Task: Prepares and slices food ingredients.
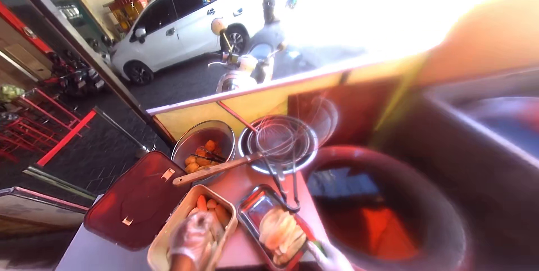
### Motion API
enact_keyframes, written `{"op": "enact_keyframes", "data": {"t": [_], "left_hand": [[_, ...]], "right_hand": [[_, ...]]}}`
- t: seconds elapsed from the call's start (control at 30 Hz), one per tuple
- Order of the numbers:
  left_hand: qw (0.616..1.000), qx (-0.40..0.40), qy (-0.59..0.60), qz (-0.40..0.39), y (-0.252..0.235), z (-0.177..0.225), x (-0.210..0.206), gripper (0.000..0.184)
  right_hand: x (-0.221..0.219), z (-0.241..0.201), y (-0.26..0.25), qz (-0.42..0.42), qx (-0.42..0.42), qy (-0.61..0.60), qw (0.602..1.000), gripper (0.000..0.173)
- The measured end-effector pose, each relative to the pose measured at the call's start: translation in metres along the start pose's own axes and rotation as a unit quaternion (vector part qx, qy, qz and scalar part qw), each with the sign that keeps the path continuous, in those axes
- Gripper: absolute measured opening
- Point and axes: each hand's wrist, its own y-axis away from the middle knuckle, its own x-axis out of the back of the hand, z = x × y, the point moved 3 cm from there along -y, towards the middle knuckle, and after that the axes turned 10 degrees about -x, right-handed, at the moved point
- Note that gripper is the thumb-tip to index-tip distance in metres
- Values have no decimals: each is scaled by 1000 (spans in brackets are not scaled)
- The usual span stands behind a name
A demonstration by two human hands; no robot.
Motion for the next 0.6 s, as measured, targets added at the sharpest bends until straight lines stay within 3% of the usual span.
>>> {"op": "enact_keyframes", "data": {"t": [0.07,0.13,0.33,0.43,0.5,0.6], "left_hand": [[986,33,-99,-130,1,-43,-4,53],[969,8,-169,-182,8,-57,-12,59],[954,-27,-218,-205,-4,-72,-33,68],[944,-44,-204,-255,-2,-54,-15,70],[943,-48,-220,-244,-1,-58,-9,75],[945,-60,-223,-234,-10,-86,-24,75]], "right_hand": [[-1,1,-2,5,5,-34,999,46],[0,-2,-2,6,11,-58,998,44],[3,-16,-5,-17,19,-80,996,39],[4,-15,-10,-27,27,-92,995,41],[5,-11,-12,-25,28,-107,994,41],[4,-3,-13,-22,21,-130,991,40]]}}
